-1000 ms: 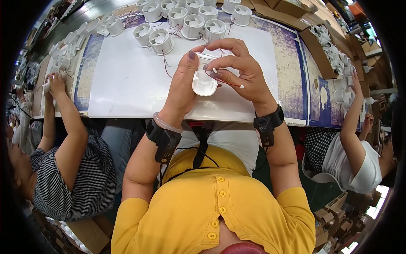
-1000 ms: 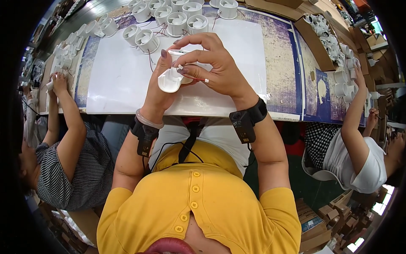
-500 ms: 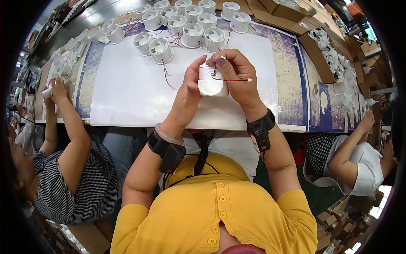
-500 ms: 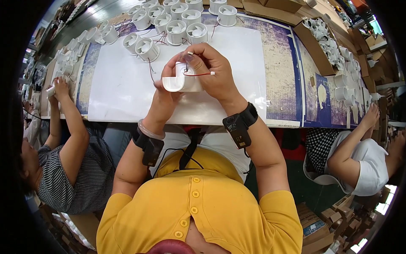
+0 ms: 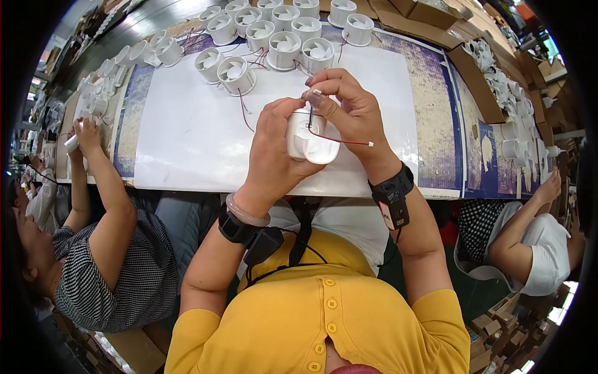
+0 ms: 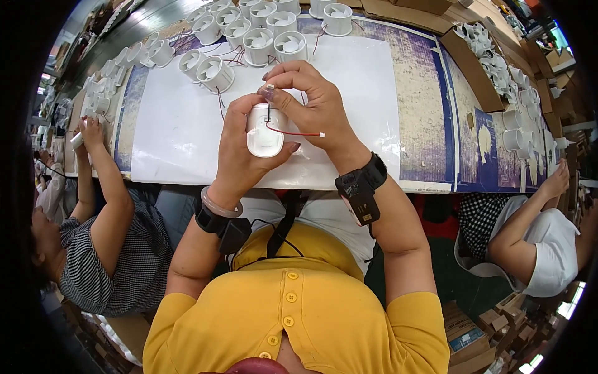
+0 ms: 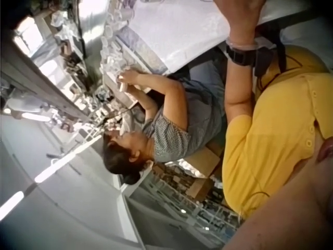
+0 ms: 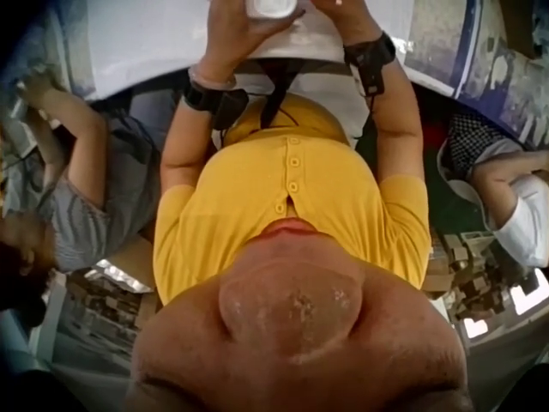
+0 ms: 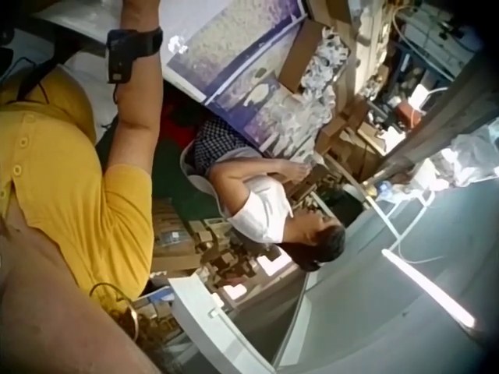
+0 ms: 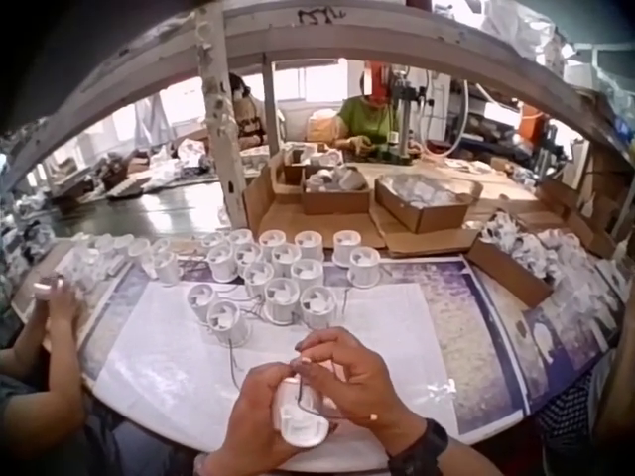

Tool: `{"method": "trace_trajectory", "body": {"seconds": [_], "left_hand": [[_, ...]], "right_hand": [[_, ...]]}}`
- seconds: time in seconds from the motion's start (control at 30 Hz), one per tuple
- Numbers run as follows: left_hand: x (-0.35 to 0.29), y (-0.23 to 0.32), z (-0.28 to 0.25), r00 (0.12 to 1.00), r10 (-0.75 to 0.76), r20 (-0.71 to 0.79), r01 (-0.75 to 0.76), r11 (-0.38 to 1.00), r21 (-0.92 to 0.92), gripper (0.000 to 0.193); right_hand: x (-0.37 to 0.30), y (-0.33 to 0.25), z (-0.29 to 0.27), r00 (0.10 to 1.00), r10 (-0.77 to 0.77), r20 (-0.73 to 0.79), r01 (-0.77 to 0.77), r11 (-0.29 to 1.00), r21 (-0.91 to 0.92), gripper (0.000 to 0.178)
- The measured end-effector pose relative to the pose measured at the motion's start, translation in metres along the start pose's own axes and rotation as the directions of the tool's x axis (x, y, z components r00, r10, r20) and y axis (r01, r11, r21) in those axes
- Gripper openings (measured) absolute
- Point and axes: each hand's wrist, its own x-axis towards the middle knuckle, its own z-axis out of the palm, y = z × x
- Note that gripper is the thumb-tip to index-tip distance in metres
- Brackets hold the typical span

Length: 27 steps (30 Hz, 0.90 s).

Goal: Assembling small electronic fixtures by inserting wires and internal components into white plastic housings.

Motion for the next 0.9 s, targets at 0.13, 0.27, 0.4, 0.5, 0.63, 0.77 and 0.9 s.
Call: {"method": "trace_trajectory", "body": {"seconds": [0.13,0.27,0.4,0.5,0.63,0.77,0.9], "left_hand": [[-0.005,-0.004,0.005,0.996,0.054,-0.067,-0.055,0.998,-0.022,0.07],[-0.008,-0.009,0.007,0.985,0.128,-0.119,-0.141,0.984,-0.105,0.068],[-0.01,-0.01,0.002,0.989,0.144,-0.034,-0.145,0.989,-0.037,0.067],[-0.009,-0.011,-0.002,0.989,0.13,-0.066,-0.133,0.99,-0.037,0.066],[-0.012,-0.011,-0.001,0.996,0.02,-0.088,-0.031,0.992,-0.122,0.066],[-0.017,-0.01,-0.001,0.988,-0.047,-0.147,0.007,0.966,-0.258,0.066],[-0.015,-0.011,0.001,0.99,-0.034,-0.135,0.003,0.974,-0.227,0.066]], "right_hand": [[0.003,0.002,-0.004,0.986,0.16,0.045,-0.163,0.985,0.06,0.011],[0.002,0.004,-0.007,0.981,0.179,0.072,-0.186,0.978,0.099,0.012],[0.002,0.001,-0.005,0.986,0.122,0.116,-0.128,0.991,0.043,0.013],[0.005,-0.014,-0.007,0.993,0.038,0.113,-0.04,0.999,0.02,0.02],[0.004,-0.031,-0.017,0.929,-0.139,0.343,0.122,0.99,0.071,0.03],[0.002,-0.028,-0.013,0.865,-0.203,0.458,0.215,0.976,0.026,0.027],[0.003,-0.015,-0.017,0.865,-0.248,0.435,0.294,0.955,-0.04,0.02]]}}
